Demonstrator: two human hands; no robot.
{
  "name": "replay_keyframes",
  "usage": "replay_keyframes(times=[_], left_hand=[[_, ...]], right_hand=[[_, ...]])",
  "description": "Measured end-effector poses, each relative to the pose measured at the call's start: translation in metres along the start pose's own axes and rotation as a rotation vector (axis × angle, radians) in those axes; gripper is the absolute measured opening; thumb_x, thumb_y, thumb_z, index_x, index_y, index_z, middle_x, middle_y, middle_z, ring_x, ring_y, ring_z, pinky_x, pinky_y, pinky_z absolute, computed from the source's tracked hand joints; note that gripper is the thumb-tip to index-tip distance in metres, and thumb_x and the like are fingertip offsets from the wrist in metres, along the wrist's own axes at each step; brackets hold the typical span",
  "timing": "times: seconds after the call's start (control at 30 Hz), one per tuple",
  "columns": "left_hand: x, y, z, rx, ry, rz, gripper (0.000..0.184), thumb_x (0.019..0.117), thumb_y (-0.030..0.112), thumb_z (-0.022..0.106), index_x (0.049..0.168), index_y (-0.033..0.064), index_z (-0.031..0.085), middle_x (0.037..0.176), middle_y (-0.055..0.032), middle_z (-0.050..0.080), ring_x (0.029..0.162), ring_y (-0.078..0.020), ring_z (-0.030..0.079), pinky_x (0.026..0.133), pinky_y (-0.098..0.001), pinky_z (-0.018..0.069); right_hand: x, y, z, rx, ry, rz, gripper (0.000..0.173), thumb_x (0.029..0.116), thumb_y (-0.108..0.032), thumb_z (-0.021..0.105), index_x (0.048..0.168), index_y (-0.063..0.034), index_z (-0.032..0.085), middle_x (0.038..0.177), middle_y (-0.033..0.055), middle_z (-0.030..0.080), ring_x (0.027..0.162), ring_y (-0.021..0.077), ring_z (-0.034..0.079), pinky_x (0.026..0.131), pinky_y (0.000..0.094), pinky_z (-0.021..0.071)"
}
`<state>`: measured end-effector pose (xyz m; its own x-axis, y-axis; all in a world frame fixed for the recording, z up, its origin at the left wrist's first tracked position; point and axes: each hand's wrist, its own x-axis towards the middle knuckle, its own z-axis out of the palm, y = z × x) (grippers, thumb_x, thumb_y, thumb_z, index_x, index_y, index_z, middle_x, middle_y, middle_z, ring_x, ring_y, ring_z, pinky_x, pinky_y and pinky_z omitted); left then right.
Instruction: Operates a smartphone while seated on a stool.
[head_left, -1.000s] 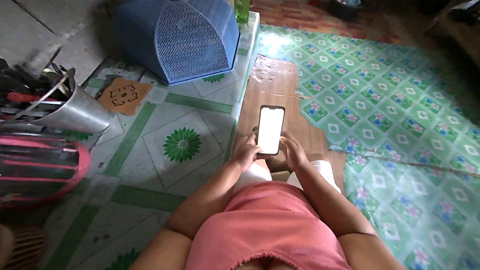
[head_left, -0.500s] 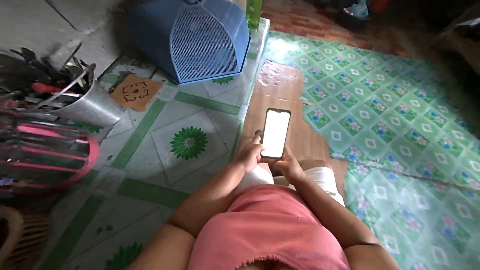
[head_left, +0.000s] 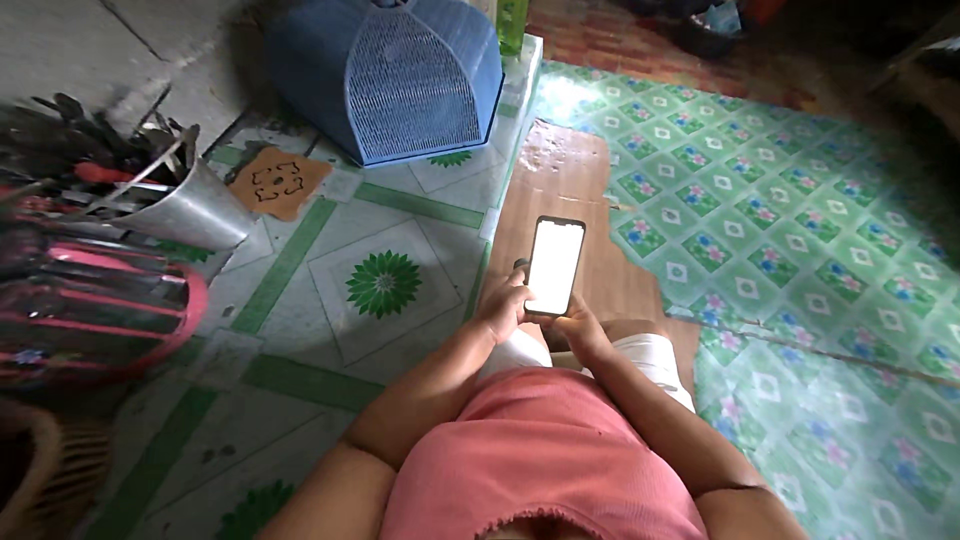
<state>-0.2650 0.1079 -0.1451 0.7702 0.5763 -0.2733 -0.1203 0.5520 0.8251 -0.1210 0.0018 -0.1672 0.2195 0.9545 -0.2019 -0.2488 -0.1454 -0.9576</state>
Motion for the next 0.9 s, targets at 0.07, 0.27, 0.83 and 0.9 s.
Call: replay_keyframes(times=[0.07,0.27,0.83,0.9], left_hand=[[-0.0004,0.0004,-0.0007,0.005,-0.002,-0.001,0.06,0.0967,0.004,0.037,0.155,0.0102,0.029,0.139,-0.0198,0.054,0.108,-0.0322,0.067,0.083,-0.0487,0.0609],[0.0005,-0.0011,0.0008,0.004,0.017,-0.002,0.062,0.0945,0.0,0.043,0.154,0.0083,0.027,0.139,-0.0198,0.053,0.108,-0.032,0.067,0.083,-0.0499,0.0612],[0.0034,-0.0019,0.0006,-0.016,-0.001,-0.012,0.053,0.1123,0.04,0.02,0.148,0.0071,0.04,0.126,-0.0211,0.065,0.102,-0.0327,0.071,0.081,-0.0472,0.0618],[0.0028,-0.0004,0.0022,-0.024,-0.002,-0.027,0.065,0.1106,0.05,0.014,0.144,0.0034,0.044,0.122,-0.0213,0.066,0.099,-0.0316,0.071,0.08,-0.0457,0.0617]], right_hand=[[0.0006,-0.0005,0.0005,0.001,-0.009,-0.001,0.06,0.0856,0.011,0.059,0.141,-0.0017,0.04,0.113,0.0153,0.071,0.099,0.0232,0.071,0.084,0.0381,0.0599],[0.001,-0.0006,-0.0008,-0.018,-0.005,0.008,0.06,0.086,0.01,0.056,0.142,-0.0005,0.04,0.115,0.0161,0.07,0.101,0.0232,0.071,0.085,0.0389,0.0598],[0.0004,0.0016,-0.004,-0.01,-0.016,0.006,0.061,0.0834,0.011,0.053,0.142,-0.0008,0.04,0.116,0.014,0.07,0.101,0.0213,0.07,0.086,0.0379,0.0595],[0.0006,0.0036,-0.0059,0.025,-0.034,-0.001,0.065,0.0821,0.008,0.053,0.144,-0.0016,0.038,0.12,0.0156,0.068,0.104,0.023,0.07,0.087,0.0395,0.0591]])
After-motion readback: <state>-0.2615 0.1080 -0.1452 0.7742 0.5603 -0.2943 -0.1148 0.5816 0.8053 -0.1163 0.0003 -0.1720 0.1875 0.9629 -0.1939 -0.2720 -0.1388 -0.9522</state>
